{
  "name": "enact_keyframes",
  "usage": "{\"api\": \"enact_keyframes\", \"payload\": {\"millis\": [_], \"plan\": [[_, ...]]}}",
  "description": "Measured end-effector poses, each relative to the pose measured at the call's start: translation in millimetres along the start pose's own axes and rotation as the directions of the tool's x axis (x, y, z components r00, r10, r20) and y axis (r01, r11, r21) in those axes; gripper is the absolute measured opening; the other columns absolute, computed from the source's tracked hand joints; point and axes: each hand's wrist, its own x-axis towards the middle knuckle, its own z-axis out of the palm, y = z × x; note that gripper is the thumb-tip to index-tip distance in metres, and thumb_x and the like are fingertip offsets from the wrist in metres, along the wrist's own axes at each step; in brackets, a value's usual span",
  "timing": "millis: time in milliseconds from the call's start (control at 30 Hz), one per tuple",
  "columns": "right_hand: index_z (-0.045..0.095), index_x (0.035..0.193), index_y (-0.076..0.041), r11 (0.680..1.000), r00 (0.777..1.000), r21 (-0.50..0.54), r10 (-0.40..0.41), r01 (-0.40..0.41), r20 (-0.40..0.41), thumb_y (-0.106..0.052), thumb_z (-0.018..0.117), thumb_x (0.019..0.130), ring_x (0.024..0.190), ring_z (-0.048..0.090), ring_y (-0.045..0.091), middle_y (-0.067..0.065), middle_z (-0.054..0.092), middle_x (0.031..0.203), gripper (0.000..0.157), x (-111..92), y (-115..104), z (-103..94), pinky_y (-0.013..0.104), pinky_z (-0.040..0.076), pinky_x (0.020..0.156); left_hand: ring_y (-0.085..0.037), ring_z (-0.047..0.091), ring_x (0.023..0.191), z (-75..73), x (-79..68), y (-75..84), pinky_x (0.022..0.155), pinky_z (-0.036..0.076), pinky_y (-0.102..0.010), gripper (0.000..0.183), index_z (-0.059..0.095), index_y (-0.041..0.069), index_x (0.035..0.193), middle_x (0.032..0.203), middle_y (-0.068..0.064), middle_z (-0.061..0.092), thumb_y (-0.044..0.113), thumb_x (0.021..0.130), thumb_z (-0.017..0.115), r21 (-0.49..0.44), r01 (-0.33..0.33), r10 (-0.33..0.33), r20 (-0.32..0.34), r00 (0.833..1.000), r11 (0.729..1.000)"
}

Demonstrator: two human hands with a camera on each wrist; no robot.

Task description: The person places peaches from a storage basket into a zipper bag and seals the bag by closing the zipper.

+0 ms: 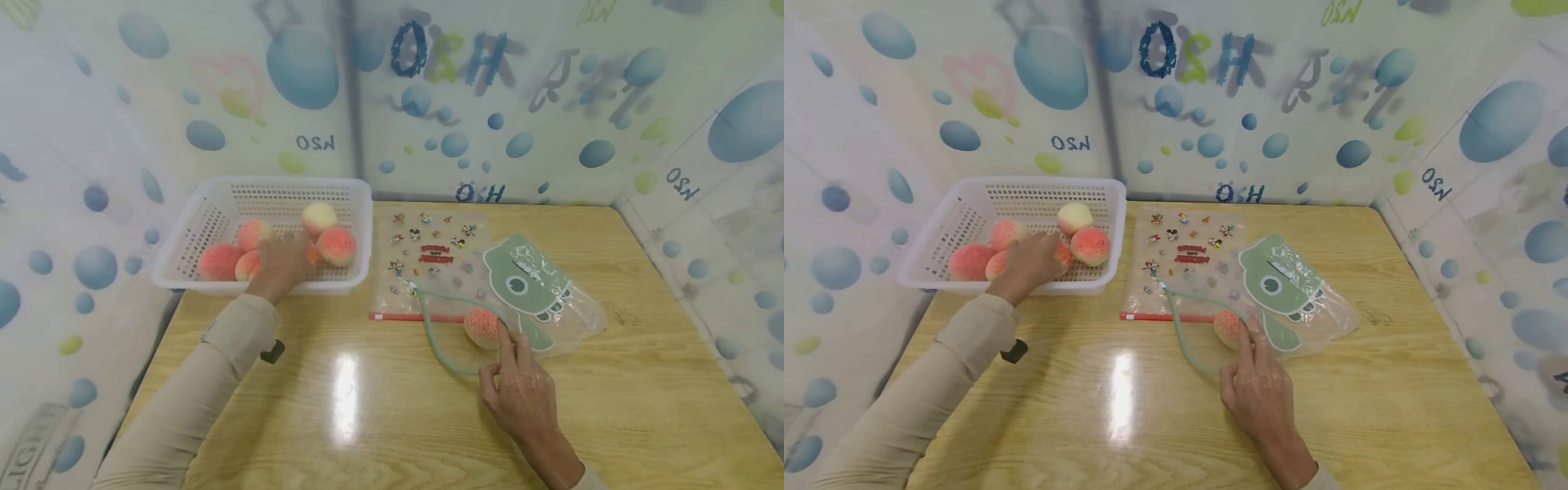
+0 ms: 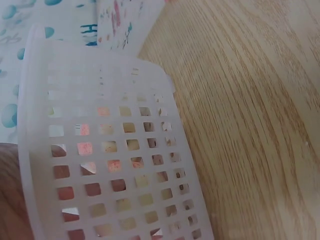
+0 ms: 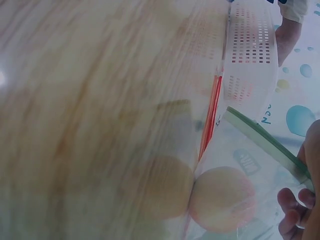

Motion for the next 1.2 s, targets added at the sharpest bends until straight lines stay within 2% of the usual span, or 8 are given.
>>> {"api": "enact_keyframes", "payload": {"millis": [367,633,767,967,1100,1200], "plan": [[0.05,0.141,0.009,1.0,1.0,-0.007,-0.009,0.009,-0.003,-0.014,0.044,0.08,0.049,0.036,0.013,0.021,0.053,0.097,0.065,1.5,-1.6,-0.8,0.03,0.035,0.034,-0.05,0.056,0.115,-3.9,-6.7,-3.3,0.101,0.031,-0.072,0.042,0.055,0.002,0.129,0.116,-0.031,0.063,0.026,0.096,0.065,0.033,-0.022,0.024,-0.059,0.998,0.999],[0.05,0.14,0.01,1.0,1.0,-0.01,-0.009,0.009,0.006,-0.015,0.043,0.082,0.049,0.035,0.012,0.021,0.053,0.099,0.064,1.2,-2.7,-2.1,0.029,0.034,0.034,-0.047,0.058,0.113,-7.3,-11.9,-4.9,0.106,0.025,-0.07,0.039,0.056,-0.003,0.125,0.114,-0.029,0.063,0.022,0.096,0.063,0.062,-0.041,0.048,-0.114,0.992,0.997],[0.051,0.14,0.01,1.0,1.0,-0.018,-0.01,0.01,-0.003,-0.015,0.043,0.082,0.049,0.032,0.011,0.02,0.051,0.095,0.064,0.5,-2.2,-2.4,0.027,0.032,0.034,-0.047,0.056,0.118,-7.7,-16.3,-4.8,0.111,0.017,-0.072,0.042,0.053,-0.005,0.13,0.124,-0.031,0.06,0.019,0.097,0.064,0.093,-0.071,0.085,-0.159,0.984,0.993],[0.05,0.141,0.009,1.0,1.0,-0.024,-0.017,0.017,-0.002,-0.015,0.043,0.081,0.048,0.034,0.012,0.021,0.052,0.095,0.065,0.3,-1.0,-3.7,0.028,0.033,0.034,-0.048,0.054,0.121,-6.0,-24.5,1.5,0.113,0.014,-0.07,0.05,0.049,-0.007,0.135,0.126,-0.03,0.057,0.012,0.094,0.069,0.175,-0.082,0.121,-0.221,0.968,0.981],[0.049,0.142,0.009,0.999,1.0,-0.026,-0.019,0.019,0.008,-0.015,0.043,0.081,0.05,0.036,0.013,0.022,0.054,0.099,0.066,1.4,-0.7,-6.2,0.027,0.033,0.034,-0.048,0.046,0.13,-5.8,-30.6,7.1,0.114,0.012,-0.07,0.053,0.042,-0.005,0.143,0.142,-0.03,0.049,0.01,0.096,0.063,0.205,-0.081,0.13,-0.239,0.962,0.975],[0.049,0.143,0.008,1.0,1.0,-0.023,-0.016,0.016,0.01,-0.014,0.045,0.08,0.051,0.037,0.013,0.022,0.054,0.1,0.067,1.2,-0.9,-7.6,0.028,0.033,0.035,-0.046,0.041,0.136,-7.0,-35.9,11.2,0.114,0.01,-0.069,0.05,0.039,-0.002,0.146,0.151,-0.029,0.042,0.008,0.099,0.056,0.192,-0.095,0.146,-0.269,0.952,0.977]]}}
